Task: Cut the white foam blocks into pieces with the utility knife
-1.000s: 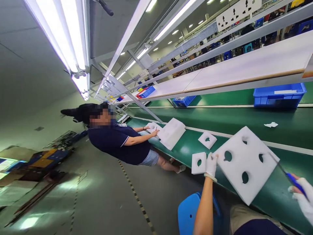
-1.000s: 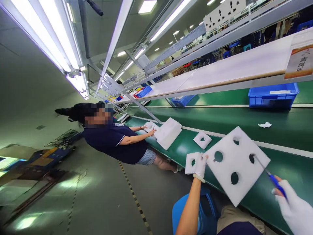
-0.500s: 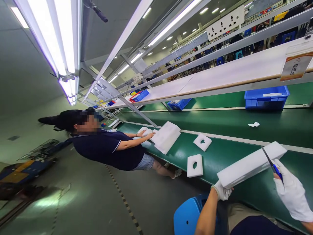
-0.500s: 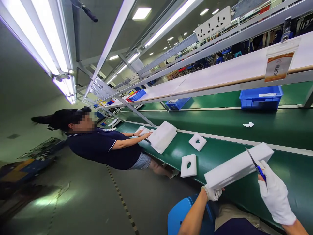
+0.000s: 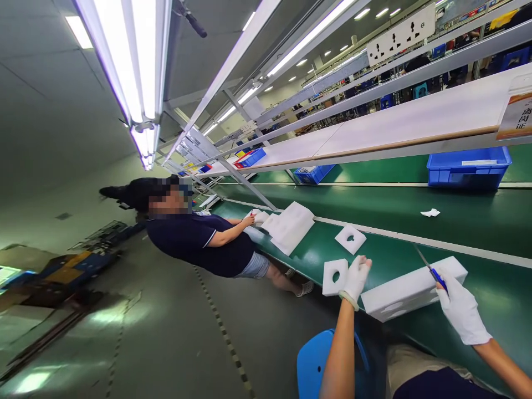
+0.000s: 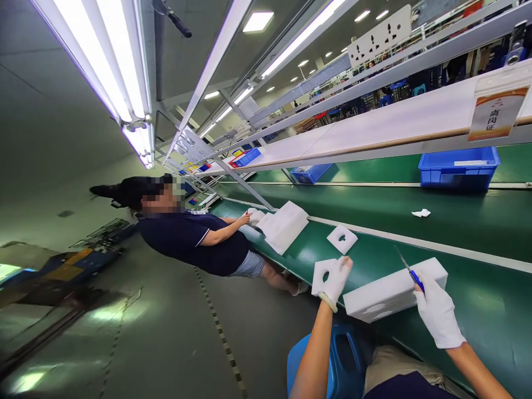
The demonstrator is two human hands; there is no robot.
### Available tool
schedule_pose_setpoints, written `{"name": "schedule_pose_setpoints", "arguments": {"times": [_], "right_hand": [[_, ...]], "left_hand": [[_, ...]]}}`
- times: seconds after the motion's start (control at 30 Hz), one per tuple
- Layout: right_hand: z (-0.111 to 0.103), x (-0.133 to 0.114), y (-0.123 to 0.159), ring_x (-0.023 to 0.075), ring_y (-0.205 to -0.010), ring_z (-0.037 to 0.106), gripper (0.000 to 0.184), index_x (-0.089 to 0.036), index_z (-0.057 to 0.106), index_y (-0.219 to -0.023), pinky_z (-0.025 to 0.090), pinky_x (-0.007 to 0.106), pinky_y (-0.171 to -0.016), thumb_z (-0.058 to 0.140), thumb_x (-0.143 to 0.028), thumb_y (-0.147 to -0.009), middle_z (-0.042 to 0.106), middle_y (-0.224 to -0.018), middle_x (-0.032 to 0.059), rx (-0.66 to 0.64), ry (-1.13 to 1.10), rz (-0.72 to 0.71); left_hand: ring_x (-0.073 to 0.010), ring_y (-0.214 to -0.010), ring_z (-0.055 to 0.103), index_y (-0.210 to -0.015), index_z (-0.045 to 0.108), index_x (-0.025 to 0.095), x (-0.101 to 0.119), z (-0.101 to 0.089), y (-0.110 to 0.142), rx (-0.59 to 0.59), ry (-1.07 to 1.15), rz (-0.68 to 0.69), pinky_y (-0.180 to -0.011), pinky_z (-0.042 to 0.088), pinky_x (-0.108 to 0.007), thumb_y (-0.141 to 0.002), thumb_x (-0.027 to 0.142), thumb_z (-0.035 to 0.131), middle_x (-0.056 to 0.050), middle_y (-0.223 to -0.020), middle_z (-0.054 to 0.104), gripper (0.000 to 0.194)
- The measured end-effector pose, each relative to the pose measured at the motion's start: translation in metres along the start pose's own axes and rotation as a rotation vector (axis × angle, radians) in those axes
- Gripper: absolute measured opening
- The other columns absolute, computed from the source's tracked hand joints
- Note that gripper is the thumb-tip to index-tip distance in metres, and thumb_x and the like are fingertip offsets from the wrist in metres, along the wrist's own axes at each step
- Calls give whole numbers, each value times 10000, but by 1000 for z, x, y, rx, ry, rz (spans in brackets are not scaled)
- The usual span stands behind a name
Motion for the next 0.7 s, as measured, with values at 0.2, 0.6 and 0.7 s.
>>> {"name": "schedule_pose_setpoints", "arguments": {"times": [0.2, 0.6, 0.7], "right_hand": [[-46, 15, 14, 225, -557, 594, 489, -202, 442, -1369, 427, 301, -513, 287, -428, -964, 660, -759, 65, -140, 203, 311], [-9, 22, 52, 186, -511, 597, 489, -332, 393, -1430, 427, 328, -512, 263, -294, -960, 655, -907, 42, -443, 440, 189], [-11, 15, 46, 183, -490, 587, 513, -317, 363, -1449, 411, 331, -497, 237, -255, -955, 647, -891, 60, -466, 461, 182]], "left_hand": [[-353, -1166, 457, -1361, 455, 208, 45, 110, 42, -312, -568, 439, -1044, 348, -485, -569, 621, 732, -124, -1308, 509, 935], [-299, -981, 483, -1323, 415, 180, 24, 141, 46, -335, -909, 526, -809, 406, -435, -815, 490, 505, -122, -1139, 549, 602], [-290, -952, 479, -1220, 460, 192, 23, 143, 49, -323, -910, 525, -787, 397, -429, -804, 470, 520, -105, -1088, 549, 504]]}}
Point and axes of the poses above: each hand's wrist, its own y-axis away from the middle knuckle, its own z-axis out of the palm, x = y × z, the point moved 6 cm from there along -y, towards the middle knuckle
